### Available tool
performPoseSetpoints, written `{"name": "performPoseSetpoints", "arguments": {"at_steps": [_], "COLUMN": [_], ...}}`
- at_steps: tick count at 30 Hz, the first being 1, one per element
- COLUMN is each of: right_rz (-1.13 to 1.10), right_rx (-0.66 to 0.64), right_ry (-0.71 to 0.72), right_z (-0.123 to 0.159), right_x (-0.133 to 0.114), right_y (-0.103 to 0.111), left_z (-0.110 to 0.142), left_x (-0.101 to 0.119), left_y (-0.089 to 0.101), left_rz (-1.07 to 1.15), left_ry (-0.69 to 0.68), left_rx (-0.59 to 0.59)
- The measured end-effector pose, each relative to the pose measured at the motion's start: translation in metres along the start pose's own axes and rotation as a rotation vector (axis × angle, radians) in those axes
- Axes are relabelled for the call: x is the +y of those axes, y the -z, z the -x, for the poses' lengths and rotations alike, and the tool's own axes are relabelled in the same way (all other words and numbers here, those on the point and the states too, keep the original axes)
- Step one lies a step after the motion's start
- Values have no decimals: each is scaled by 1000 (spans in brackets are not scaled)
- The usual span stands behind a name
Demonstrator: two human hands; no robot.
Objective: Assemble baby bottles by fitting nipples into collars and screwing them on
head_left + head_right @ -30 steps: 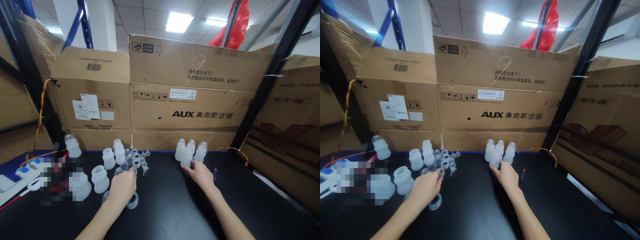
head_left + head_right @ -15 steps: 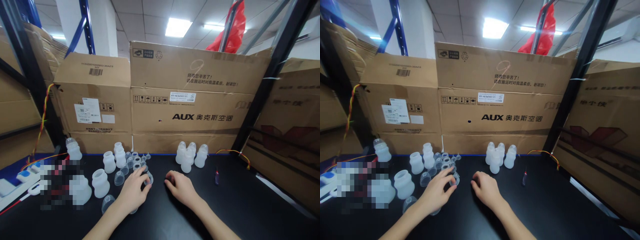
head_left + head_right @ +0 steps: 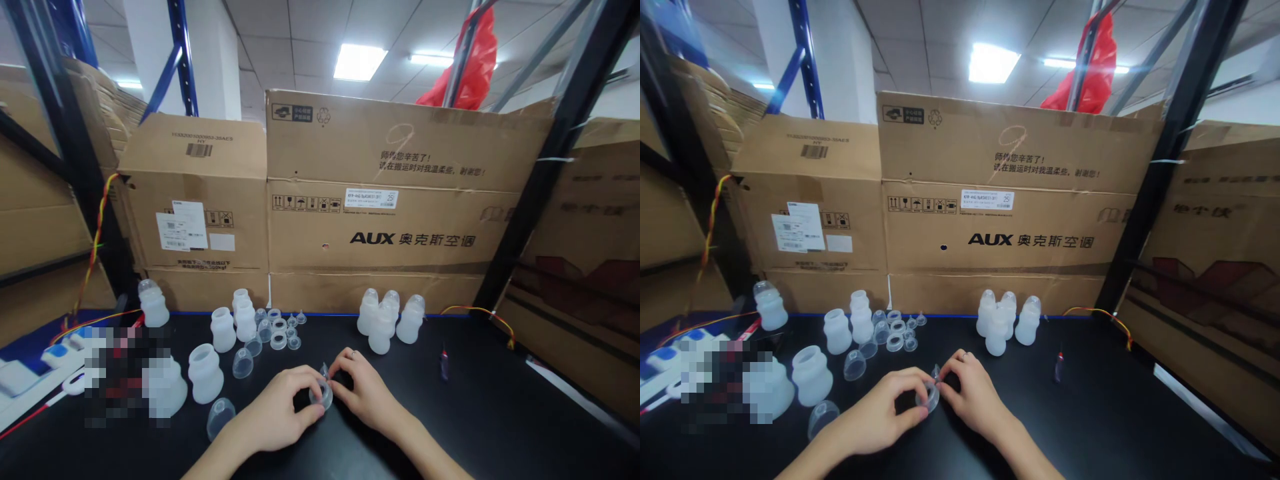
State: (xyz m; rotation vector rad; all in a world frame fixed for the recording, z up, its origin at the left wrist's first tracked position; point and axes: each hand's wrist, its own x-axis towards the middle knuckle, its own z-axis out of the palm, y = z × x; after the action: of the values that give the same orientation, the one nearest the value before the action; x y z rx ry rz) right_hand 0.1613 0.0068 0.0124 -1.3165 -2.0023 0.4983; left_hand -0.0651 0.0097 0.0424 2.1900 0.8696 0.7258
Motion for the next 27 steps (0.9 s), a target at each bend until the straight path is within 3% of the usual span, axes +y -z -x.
{"name": "performPoseSetpoints", "arguments": {"at_steps": [4, 8, 12, 16, 21, 27], "right_rz": [-75, -473, -781, -813, -855, -850], "right_rx": [30, 79, 82, 126, 32, -33], "right_ry": [-27, -164, -260, -205, -125, -127], "right_z": [-1, -5, -9, -7, -3, -3], "right_x": [-1, -3, -7, -11, -14, -17], "right_y": [0, -1, 0, 2, 3, -2], "left_z": [-5, -11, -12, -11, -12, -12], "left_x": [-11, -26, -25, -15, -14, -16], "left_y": [-3, -9, -9, -8, -11, -16], "left_rz": [99, 369, 536, 506, 468, 508], "left_ry": [8, 61, 83, 77, 59, 17], "left_rx": [116, 272, 266, 249, 250, 254]}}
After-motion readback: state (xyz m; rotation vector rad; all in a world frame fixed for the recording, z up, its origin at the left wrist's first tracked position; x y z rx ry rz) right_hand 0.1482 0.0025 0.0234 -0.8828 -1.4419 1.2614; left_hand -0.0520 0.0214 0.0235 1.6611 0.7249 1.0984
